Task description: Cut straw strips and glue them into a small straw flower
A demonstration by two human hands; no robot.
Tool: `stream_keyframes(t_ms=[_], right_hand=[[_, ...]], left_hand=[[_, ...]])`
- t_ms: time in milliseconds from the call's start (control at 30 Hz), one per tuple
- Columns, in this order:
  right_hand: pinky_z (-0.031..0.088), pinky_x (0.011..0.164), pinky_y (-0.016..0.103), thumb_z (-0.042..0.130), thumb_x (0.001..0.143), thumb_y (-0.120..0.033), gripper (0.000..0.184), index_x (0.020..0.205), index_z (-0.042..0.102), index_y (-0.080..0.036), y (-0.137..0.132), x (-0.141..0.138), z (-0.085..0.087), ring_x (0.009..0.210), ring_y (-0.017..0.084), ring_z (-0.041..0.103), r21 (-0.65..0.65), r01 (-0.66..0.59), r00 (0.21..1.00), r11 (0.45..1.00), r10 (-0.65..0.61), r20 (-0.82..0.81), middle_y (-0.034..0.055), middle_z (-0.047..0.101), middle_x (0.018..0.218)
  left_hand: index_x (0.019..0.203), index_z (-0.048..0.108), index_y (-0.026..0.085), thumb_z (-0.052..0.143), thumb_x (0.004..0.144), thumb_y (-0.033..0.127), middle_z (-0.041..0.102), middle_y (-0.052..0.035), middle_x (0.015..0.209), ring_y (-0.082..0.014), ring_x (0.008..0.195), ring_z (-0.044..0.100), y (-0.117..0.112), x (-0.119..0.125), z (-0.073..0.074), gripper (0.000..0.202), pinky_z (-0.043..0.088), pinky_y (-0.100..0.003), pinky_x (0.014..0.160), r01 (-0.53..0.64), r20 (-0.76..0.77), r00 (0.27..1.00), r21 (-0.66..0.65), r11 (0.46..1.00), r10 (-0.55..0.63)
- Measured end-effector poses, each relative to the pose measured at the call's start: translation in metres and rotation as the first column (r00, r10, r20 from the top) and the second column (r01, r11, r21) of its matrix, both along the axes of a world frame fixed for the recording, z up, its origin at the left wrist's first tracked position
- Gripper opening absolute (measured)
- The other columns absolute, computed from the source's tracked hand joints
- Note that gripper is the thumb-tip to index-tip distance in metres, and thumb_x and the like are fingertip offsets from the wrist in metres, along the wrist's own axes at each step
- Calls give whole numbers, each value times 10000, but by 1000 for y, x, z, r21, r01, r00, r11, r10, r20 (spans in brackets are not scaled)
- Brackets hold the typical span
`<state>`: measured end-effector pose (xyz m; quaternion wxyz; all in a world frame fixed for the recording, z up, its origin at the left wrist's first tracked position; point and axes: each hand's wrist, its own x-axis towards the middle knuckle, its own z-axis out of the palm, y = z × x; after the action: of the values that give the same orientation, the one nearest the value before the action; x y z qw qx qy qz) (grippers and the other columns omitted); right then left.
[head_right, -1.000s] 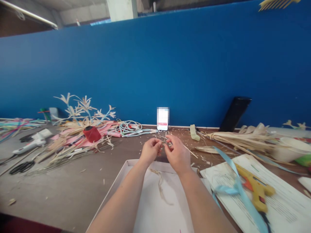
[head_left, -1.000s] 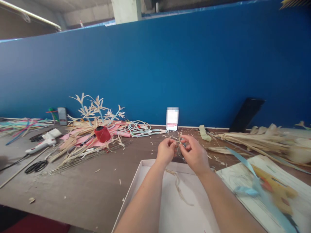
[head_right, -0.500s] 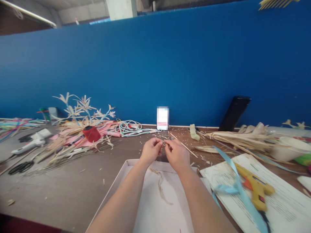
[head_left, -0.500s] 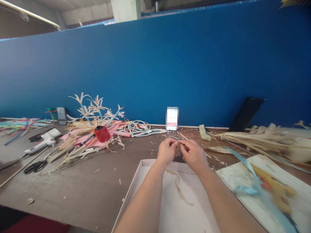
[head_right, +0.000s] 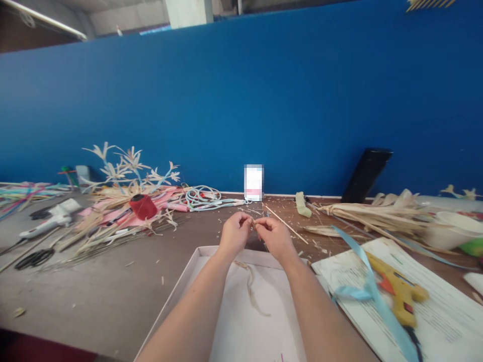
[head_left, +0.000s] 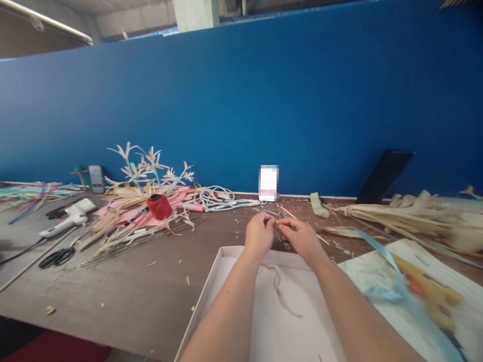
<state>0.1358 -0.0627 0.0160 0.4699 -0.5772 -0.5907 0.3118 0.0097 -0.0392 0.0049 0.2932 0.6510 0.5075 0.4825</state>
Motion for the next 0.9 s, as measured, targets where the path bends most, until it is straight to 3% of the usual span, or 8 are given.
stream_keyframes(t_ms=[133, 400, 533, 667, 800, 900], right_hand=[[376, 457, 224, 554, 695, -344, 233, 809, 673, -178, 0, 2, 0, 496, 117, 489, 0, 1, 999, 1000, -1, -32, -11, 576, 561], [373, 461, 236, 557, 709, -405, 259, 742, 688, -184, -2, -1, 3, 458, 119, 473, 44, 9, 997, 999, -12, 75, -15, 547, 483], [409, 464, 246, 592, 695, -400, 287, 836, 650, -157, 2, 0, -4, 473, 127, 515, 50, 28, 1000, 998, -27, -11, 18, 615, 594], [458, 554, 271, 575, 742, -326, 315, 1035, 619, -219, 2, 4, -9, 574, 129, 566, 189, -6, 998, 982, -7, 70, 38, 638, 840], [451, 737, 288, 502, 814, -281, 233, 981, 663, -267, -3, 6, -5, 836, 165, 578, 405, -130, 966, 905, 22, 259, 36, 613, 939], [445, 723, 284, 476, 832, -290, 214, 911, 673, -258, -5, 6, -1, 829, 172, 575, 447, -121, 955, 886, -19, 296, 36, 620, 885]], left_hand=[[758, 591, 182, 491, 783, 267, 621, -11, 740, -115, 671, 526, -2, -1, 3, 134, 386, -215, 625, 1, -55, 998, 24, 1000, 0], [773, 596, 185, 484, 782, 263, 622, -13, 739, -119, 672, 523, -1, -3, 3, 137, 372, -214, 608, 21, -73, 997, 5, 1000, -21], [774, 602, 183, 493, 770, 262, 615, -13, 724, -114, 651, 516, 0, -2, 0, 135, 373, -213, 597, 25, -51, 998, 13, 1000, -25], [756, 599, 172, 500, 760, 283, 583, -1, 651, -96, 559, 489, 2, -1, -2, 148, 374, -205, 532, 68, 53, 997, -74, 995, -64], [741, 589, 154, 515, 741, 262, 521, 24, 552, -75, 448, 446, 2, -1, 4, 131, 370, -195, 443, 179, 234, 964, -224, 958, -125], [725, 584, 139, 537, 724, 237, 507, 29, 535, -67, 434, 449, 1, -2, 8, 108, 395, -191, 430, 245, 358, 923, -262, 934, -141]])
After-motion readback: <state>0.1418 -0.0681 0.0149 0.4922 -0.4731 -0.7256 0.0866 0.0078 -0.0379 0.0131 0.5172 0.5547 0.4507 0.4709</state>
